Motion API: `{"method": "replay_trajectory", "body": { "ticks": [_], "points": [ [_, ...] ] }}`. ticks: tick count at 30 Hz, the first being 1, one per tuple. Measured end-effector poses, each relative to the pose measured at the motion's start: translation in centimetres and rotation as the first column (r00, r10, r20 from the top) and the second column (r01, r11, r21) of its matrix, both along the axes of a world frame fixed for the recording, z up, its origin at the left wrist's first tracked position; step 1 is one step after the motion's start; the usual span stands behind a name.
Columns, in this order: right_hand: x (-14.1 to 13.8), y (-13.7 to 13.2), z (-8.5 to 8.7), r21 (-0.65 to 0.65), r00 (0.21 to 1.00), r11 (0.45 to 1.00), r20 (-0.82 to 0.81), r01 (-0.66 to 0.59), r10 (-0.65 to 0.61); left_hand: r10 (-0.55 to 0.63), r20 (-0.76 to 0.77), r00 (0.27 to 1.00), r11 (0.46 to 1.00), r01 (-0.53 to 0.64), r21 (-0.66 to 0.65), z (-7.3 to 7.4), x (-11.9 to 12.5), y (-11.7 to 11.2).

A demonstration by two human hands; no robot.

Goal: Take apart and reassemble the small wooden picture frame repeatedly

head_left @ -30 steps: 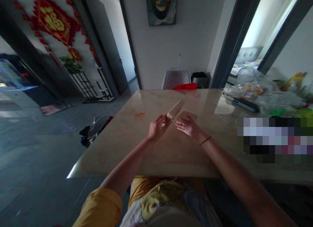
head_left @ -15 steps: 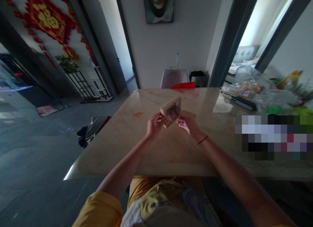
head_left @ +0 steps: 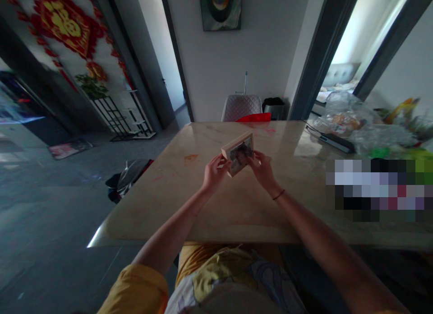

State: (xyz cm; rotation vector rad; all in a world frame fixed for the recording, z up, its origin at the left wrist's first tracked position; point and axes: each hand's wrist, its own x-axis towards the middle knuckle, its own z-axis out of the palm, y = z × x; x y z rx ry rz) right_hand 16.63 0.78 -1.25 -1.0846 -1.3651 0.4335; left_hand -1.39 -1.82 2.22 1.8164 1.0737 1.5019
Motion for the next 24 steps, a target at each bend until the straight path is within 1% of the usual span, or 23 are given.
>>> {"method": "replay_trajectory", "body": {
  "ticks": [1, 2, 4, 5, 7, 8, 10, 11, 12, 13, 14, 16, 17, 19, 21, 24],
  "points": [
    [-0.1, -0.2, 0.1, 0.017, 0.999, 0.999, 0.018, 0.039, -0.039, -0.001, 0.005, 1.000, 1.000, 0.001, -0.004, 0.0, 0.0, 0.0],
    [-0.2, -0.4, 0.1, 0.015, 0.999, 0.999, 0.020, 0.048, -0.048, 0.000, 0.007, 1.000, 1.000, 0.000, -0.005, 0.0, 0.0, -0.1],
    [-0.2, -0.5, 0.2, -0.019, 1.000, 1.000, -0.011, -0.005, 0.005, 0.021, -0.024, 0.999, 0.999, -0.021, 0.030, 0.0, -0.2, -0.2],
    [-0.1, -0.4, 0.2, -0.047, 0.998, 0.998, -0.049, -0.038, 0.035, 0.041, -0.071, 0.997, 0.996, -0.036, 0.078, 0.1, -0.3, -0.3],
    [0.3, -0.1, 0.1, -0.138, 0.977, 0.982, -0.184, -0.129, 0.103, 0.094, -0.227, 0.969, 0.973, -0.042, 0.225, 0.3, -0.5, -0.5],
    [0.6, 0.1, 0.0, -0.197, 0.949, 0.959, -0.280, -0.203, 0.144, 0.125, -0.311, 0.942, 0.954, -0.027, 0.299, 0.3, -0.6, -0.6],
    [1.2, 0.5, -0.1, -0.295, 0.853, 0.876, -0.476, -0.382, 0.212, 0.183, -0.409, 0.894, 0.923, -0.012, 0.386, 0.4, -0.6, -0.6],
    [1.4, 0.7, -0.1, -0.323, 0.805, 0.829, -0.547, -0.456, 0.229, 0.212, -0.403, 0.890, 0.920, -0.043, 0.390, 0.5, -0.6, -0.6],
    [1.6, 0.9, -0.1, -0.342, 0.776, 0.799, -0.588, -0.494, 0.228, 0.247, -0.366, 0.897, 0.923, -0.102, 0.372, 0.4, -0.6, -0.4],
    [1.7, 1.1, -0.1, -0.358, 0.773, 0.792, -0.598, -0.495, 0.213, 0.289, -0.323, 0.901, 0.919, -0.168, 0.356, 0.4, -0.6, -0.3],
    [1.7, 1.3, -0.1, -0.366, 0.787, 0.804, -0.587, -0.468, 0.191, 0.308, -0.339, 0.889, 0.917, -0.182, 0.355, 0.3, -0.6, -0.2],
    [1.6, 1.5, 0.0, -0.367, 0.822, 0.850, -0.555, -0.378, 0.125, 0.306, -0.426, 0.851, 0.904, -0.120, 0.410, 0.2, -0.7, 0.0],
    [1.6, 1.5, -0.1, -0.362, 0.828, 0.868, -0.553, -0.339, 0.093, 0.312, -0.455, 0.834, 0.896, -0.099, 0.433, 0.2, -0.7, 0.0],
    [1.6, 1.5, -0.3, -0.354, 0.819, 0.885, -0.571, -0.302, 0.051, 0.334, -0.502, 0.798, 0.875, -0.066, 0.479, 0.2, -0.8, 0.0],
    [1.7, 1.3, -0.5, -0.351, 0.820, 0.885, -0.570, -0.305, 0.056, 0.362, -0.523, 0.772, 0.857, -0.055, 0.512, 0.4, -0.8, -0.2],
    [2.0, 0.9, -0.5, -0.334, 0.840, 0.873, -0.523, -0.357, 0.143, 0.394, -0.565, 0.725, 0.839, -0.032, 0.543, 0.6, -0.8, -0.5]
  ]
}}
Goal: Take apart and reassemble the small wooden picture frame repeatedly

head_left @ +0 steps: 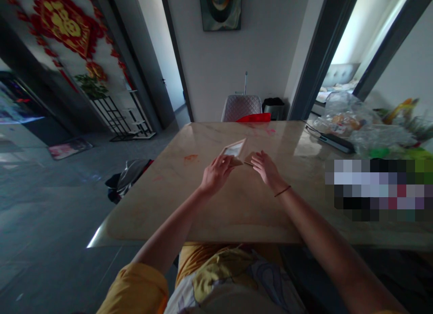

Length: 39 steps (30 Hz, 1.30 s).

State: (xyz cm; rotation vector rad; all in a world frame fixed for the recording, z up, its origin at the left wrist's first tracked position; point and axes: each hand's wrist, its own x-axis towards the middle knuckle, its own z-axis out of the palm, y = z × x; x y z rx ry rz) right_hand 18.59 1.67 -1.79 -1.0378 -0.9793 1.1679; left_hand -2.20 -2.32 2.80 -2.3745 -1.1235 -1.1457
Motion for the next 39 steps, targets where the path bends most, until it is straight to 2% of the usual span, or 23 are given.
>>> {"method": "replay_trajectory", "body": {
  "ticks": [2, 6, 8, 10, 12, 14, 16, 18, 19, 22, 23, 24, 26, 27, 30, 34, 35, 37, 39],
  "points": [
    [-0.1, -0.3, 0.1, 0.003, 0.999, 0.999, -0.015, -0.038, 0.038, 0.014, -0.068, 0.998, 1.000, -0.012, 0.027, 0.0, -0.1, -0.1],
    [-0.8, -0.5, 0.6, -0.088, 0.991, 0.991, -0.096, -0.105, 0.097, -0.005, -0.200, 0.980, 0.994, 0.027, 0.106, -0.2, -0.1, -0.1],
    [-1.0, -0.6, 1.0, -0.085, 0.994, 0.990, -0.019, -0.113, 0.112, -0.003, -0.230, 0.973, 0.988, 0.038, 0.149, -0.3, 0.1, -0.2],
    [-0.6, -1.0, 1.7, 0.022, 0.982, 1.000, 0.189, 0.010, -0.014, 0.001, -0.242, 0.970, 0.979, 0.048, 0.197, -0.2, 0.2, -0.6],
    [0.2, -1.6, 2.7, 0.194, 0.907, 0.967, 0.356, 0.165, -0.226, -0.013, -0.263, 0.965, 0.967, 0.079, 0.244, 0.1, 0.4, -0.9],
    [1.1, -2.5, 3.9, 0.361, 0.802, 0.909, 0.470, 0.207, -0.369, -0.038, -0.294, 0.955, 0.956, 0.120, 0.266, 0.2, 0.5, -1.0],
    [1.7, -3.3, 5.1, 0.470, 0.692, 0.880, 0.613, 0.069, -0.381, -0.065, -0.340, 0.938, 0.956, 0.156, 0.247, 0.1, 0.5, -0.8],
    [2.0, -3.7, 5.9, 0.491, 0.556, 0.862, 0.755, -0.127, -0.348, -0.101, -0.396, 0.913, 0.962, 0.190, 0.194, -0.3, 0.4, -0.4],
    [2.1, -3.7, 6.2, 0.473, 0.515, 0.859, 0.795, -0.195, -0.320, -0.133, -0.432, 0.892, 0.962, 0.221, 0.159, -0.6, 0.4, -0.1],
    [2.0, -3.5, 6.4, 0.555, 0.544, 0.829, 0.718, -0.071, -0.434, -0.194, -0.458, 0.868, 0.961, 0.261, 0.088, -1.1, 0.3, 0.5],
    [2.0, -3.5, 6.4, 0.568, 0.566, 0.820, 0.700, -0.071, -0.436, -0.205, -0.451, 0.869, 0.963, 0.262, 0.068, -1.1, 0.2, 0.5],
    [1.8, -3.5, 6.3, 0.553, 0.586, 0.823, 0.712, -0.129, -0.387, -0.213, -0.443, 0.871, 0.964, 0.260, 0.048, -1.1, 0.2, 0.6],
    [1.4, -3.5, 6.0, 0.464, 0.597, 0.829, 0.774, -0.310, -0.210, -0.209, -0.428, 0.879, 0.970, 0.242, 0.023, -1.0, 0.1, 0.5],
    [1.2, -3.6, 5.8, 0.444, 0.599, 0.830, 0.781, -0.338, -0.174, -0.201, -0.423, 0.883, 0.973, 0.232, 0.022, -1.0, 0.1, 0.5],
    [0.7, -3.8, 5.6, 0.477, 0.605, 0.836, 0.760, -0.272, -0.237, -0.190, -0.410, 0.892, 0.975, 0.221, 0.028, -0.9, 0.0, 0.4],
    [1.1, -3.7, 5.7, 0.414, 0.607, 0.863, 0.776, -0.289, -0.169, -0.229, -0.398, 0.888, 0.971, 0.234, -0.035, -0.9, 0.1, 0.3],
    [1.5, -3.6, 5.8, 0.458, 0.634, 0.867, 0.734, -0.197, -0.243, -0.233, -0.391, 0.890, 0.972, 0.229, -0.058, -0.9, 0.1, 0.3],
    [2.4, -3.1, 6.0, 0.564, 0.720, 0.820, 0.529, 0.097, -0.449, -0.214, -0.339, 0.916, 0.976, 0.193, -0.097, -0.9, 0.2, 0.2],
    [3.2, -2.3, 5.8, 0.515, 0.754, 0.795, 0.370, 0.320, -0.543, -0.171, -0.249, 0.953, 0.981, 0.141, -0.132, -0.8, 0.2, 0.2]
  ]
}}
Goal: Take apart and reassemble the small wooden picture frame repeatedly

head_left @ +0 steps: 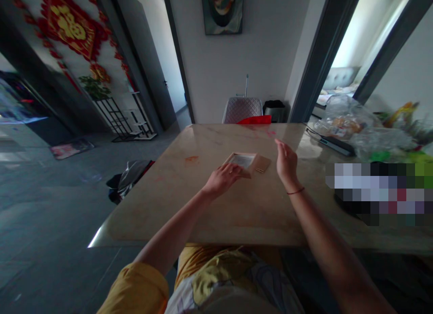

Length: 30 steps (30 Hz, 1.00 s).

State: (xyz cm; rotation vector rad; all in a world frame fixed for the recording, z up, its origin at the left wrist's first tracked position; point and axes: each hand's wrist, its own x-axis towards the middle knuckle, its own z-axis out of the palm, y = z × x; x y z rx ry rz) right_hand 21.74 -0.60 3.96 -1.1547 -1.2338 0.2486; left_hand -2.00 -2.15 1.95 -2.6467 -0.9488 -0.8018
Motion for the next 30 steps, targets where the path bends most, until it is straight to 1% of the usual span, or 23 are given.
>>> {"method": "replay_trajectory", "body": {
  "ticks": [1, 2, 3, 4, 5, 7, 8, 9, 10, 11, 12, 13, 16, 18, 21, 24, 27, 30],
  "points": [
    [0.2, 0.5, -0.3, -0.055, 0.997, 0.998, -0.082, -0.001, -0.004, 0.025, 0.049, 0.998, 0.999, -0.024, -0.028, 0.0, 0.0, 0.0],
    [0.2, 0.9, -0.7, -0.134, 0.984, 0.990, -0.174, -0.049, 0.025, 0.043, 0.101, 0.994, 0.997, -0.037, -0.060, 0.1, -0.1, 0.0],
    [0.1, 1.3, -1.1, -0.237, 0.963, 0.963, -0.262, -0.128, 0.064, 0.055, 0.156, 0.986, 0.994, -0.040, -0.097, 0.1, -0.1, 0.1],
    [-0.1, 1.7, -1.7, -0.327, 0.932, 0.922, -0.354, -0.206, 0.083, 0.064, 0.215, 0.974, 0.990, -0.035, -0.137, 0.2, -0.2, 0.2],
    [-0.5, 1.9, -2.2, -0.369, 0.892, 0.872, -0.427, -0.320, 0.147, 0.079, 0.281, 0.957, 0.983, -0.029, -0.179, 0.2, -0.2, 0.2],
    [-1.4, 2.1, -3.0, -0.386, 0.808, 0.781, -0.538, -0.490, 0.241, 0.124, 0.412, 0.902, 0.963, -0.009, -0.270, 0.3, -0.2, 0.4],
    [-1.8, 2.0, -3.2, -0.380, 0.777, 0.750, -0.567, -0.542, 0.274, 0.148, 0.473, 0.868, 0.948, 0.011, -0.317, 0.4, -0.1, 0.4],
    [-2.2, 1.9, -3.3, -0.362, 0.754, 0.729, -0.577, -0.581, 0.314, 0.168, 0.528, 0.833, 0.931, 0.042, -0.362, 0.4, -0.1, 0.4],
    [-2.5, 1.7, -3.4, -0.343, 0.745, 0.724, -0.572, -0.598, 0.344, 0.184, 0.575, 0.798, 0.912, 0.080, -0.403, 0.5, 0.0, 0.4],
    [-2.7, 1.6, -3.3, -0.328, 0.751, 0.732, -0.552, -0.596, 0.364, 0.196, 0.615, 0.764, 0.892, 0.121, -0.435, 0.6, 0.0, 0.4],
    [-2.8, 1.4, -3.2, -0.317, 0.771, 0.753, -0.516, -0.576, 0.373, 0.205, 0.646, 0.735, 0.875, 0.158, -0.458, 0.7, 0.1, 0.3],
    [-2.9, 1.2, -3.0, -0.308, 0.805, 0.785, -0.467, -0.537, 0.367, 0.215, 0.670, 0.710, 0.862, 0.185, -0.472, 0.8, 0.1, 0.3],
    [-3.2, 1.0, -2.7, -0.267, 0.911, 0.889, -0.290, -0.372, 0.293, 0.236, 0.718, 0.655, 0.847, 0.224, -0.482, 1.0, 0.1, 0.2],
    [-3.4, 0.8, -2.6, -0.237, 0.948, 0.929, -0.209, -0.286, 0.239, 0.242, 0.742, 0.626, 0.845, 0.241, -0.478, 1.0, 0.2, 0.2],
    [-3.8, 0.4, -2.5, -0.211, 0.966, 0.949, -0.158, -0.234, 0.203, 0.243, 0.766, 0.595, 0.849, 0.252, -0.464, 1.1, 0.2, 0.2],
    [-4.1, -0.3, -2.1, -0.135, 0.972, 0.964, -0.094, -0.229, 0.217, 0.226, 0.769, 0.598, 0.858, 0.252, -0.448, 1.1, 0.2, 0.1],
    [-4.2, -1.3, -1.5, -0.005, 0.972, 0.976, 0.093, -0.217, 0.216, 0.207, 0.771, 0.603, 0.857, 0.269, -0.440, 1.1, 0.2, 0.2],
    [-4.1, -2.0, -1.0, 0.070, 0.934, 0.976, 0.310, -0.206, 0.175, 0.219, 0.769, 0.600, 0.844, 0.279, -0.458, 1.0, 0.2, 0.3]
  ]
}}
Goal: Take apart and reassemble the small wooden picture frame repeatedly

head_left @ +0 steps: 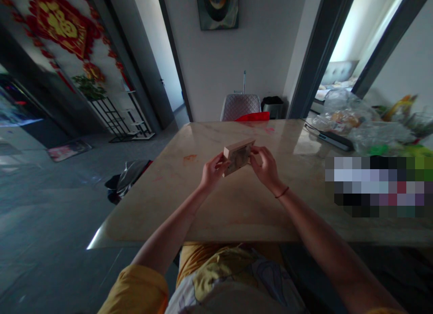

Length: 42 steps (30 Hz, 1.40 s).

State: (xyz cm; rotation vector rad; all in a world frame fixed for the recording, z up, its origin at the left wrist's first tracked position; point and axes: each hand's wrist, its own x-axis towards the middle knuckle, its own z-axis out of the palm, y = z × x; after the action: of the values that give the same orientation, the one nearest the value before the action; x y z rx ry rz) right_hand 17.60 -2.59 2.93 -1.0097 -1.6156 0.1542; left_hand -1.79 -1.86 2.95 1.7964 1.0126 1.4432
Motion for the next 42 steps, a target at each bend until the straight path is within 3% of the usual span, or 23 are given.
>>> {"method": "replay_trajectory", "body": {
  "ticks": [8, 16, 21, 24, 29, 31, 33, 37, 42],
  "points": [
    [-0.1, -0.1, -0.3, 0.082, 0.955, 0.996, 0.295, -0.025, 0.000, -0.006, 0.003, 1.000, 0.998, 0.006, -0.060, 0.0, 0.2, -0.1],
    [-0.4, -0.3, -0.5, 0.021, 0.928, 0.999, 0.373, -0.029, 0.019, 0.003, 0.016, 1.000, 0.995, -0.002, -0.102, -0.2, 0.3, 0.0],
    [-0.8, -0.1, -0.9, -0.056, 0.953, 0.993, 0.282, -0.103, 0.115, 0.023, 0.005, 1.000, 0.996, -0.022, -0.092, -0.1, 0.3, 0.1],
    [-0.8, 0.2, -1.0, -0.042, 0.980, 0.988, 0.133, -0.147, 0.151, 0.007, 0.034, 0.999, 0.994, -0.004, -0.107, 0.0, 0.4, 0.1],
    [0.1, 1.1, -0.8, 0.029, 0.987, 0.999, -0.157, 0.038, -0.033, -0.074, 0.223, 0.972, 0.980, 0.112, -0.162, 0.4, 0.3, -0.1],
    [0.6, 1.7, -0.9, -0.020, 0.965, 0.993, -0.235, 0.115, -0.117, -0.092, 0.285, 0.954, 0.971, 0.149, -0.186, 0.6, 0.2, -0.2],
    [0.9, 2.3, -1.3, -0.134, 0.957, 0.986, -0.259, 0.095, -0.128, -0.094, 0.325, 0.941, 0.964, 0.168, -0.207, 0.7, 0.0, -0.2],
    [0.8, 2.8, -1.8, -0.314, 0.995, 0.949, -0.100, -0.024, -0.008, -0.078, 0.368, 0.927, 0.956, 0.174, -0.235, 0.8, -0.3, -0.1],
    [0.7, 2.1, -1.5, -0.234, 0.991, 0.972, 0.134, 0.017, 0.015, -0.057, 0.380, 0.923, 0.954, 0.162, -0.252, 0.6, -0.4, 0.1]
  ]
}}
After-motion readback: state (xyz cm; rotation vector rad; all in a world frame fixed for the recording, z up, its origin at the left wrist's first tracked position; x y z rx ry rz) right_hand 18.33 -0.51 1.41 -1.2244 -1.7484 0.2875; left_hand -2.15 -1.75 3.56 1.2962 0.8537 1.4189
